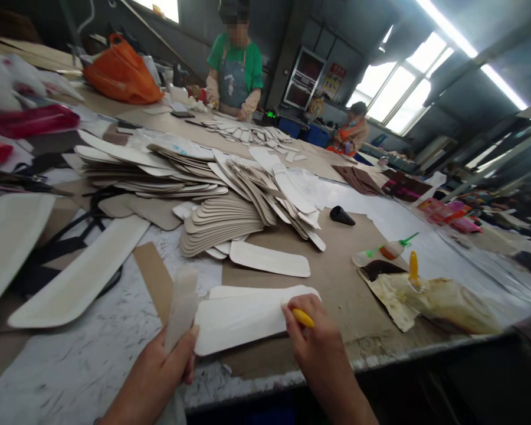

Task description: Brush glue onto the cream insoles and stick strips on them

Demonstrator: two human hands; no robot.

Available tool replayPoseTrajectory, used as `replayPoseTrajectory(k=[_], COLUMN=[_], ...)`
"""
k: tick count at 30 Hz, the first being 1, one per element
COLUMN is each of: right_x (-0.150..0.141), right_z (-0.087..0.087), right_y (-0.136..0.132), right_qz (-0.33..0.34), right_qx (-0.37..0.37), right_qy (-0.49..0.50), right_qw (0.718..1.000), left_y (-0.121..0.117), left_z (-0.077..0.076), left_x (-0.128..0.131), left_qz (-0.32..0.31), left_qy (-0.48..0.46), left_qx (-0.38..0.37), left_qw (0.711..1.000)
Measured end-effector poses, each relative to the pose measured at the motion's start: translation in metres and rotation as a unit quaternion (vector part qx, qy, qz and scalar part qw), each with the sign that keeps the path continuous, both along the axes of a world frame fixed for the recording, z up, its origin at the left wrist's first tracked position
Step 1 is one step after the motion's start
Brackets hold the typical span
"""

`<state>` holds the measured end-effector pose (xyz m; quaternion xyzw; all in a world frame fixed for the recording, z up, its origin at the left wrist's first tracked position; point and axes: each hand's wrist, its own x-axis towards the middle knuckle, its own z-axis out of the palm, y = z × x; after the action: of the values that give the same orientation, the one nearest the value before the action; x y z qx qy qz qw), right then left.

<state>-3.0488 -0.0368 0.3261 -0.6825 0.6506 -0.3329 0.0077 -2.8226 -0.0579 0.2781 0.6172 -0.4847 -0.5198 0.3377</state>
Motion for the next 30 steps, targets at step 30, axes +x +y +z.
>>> replayPoseTrajectory(k=[30], right_x=[0.091], right_z=[-0.012], right_y=[-0.008], right_qz=[0.148], right_qx=[0.310], right_qy=[-0.560], right_qw=[0.754], left_y=[0.031], left_z=[0.034], left_x=[-0.018], left_qz=[-0.006], left_qy=[0.209], left_qx=[0.064], left_qw=[0.976])
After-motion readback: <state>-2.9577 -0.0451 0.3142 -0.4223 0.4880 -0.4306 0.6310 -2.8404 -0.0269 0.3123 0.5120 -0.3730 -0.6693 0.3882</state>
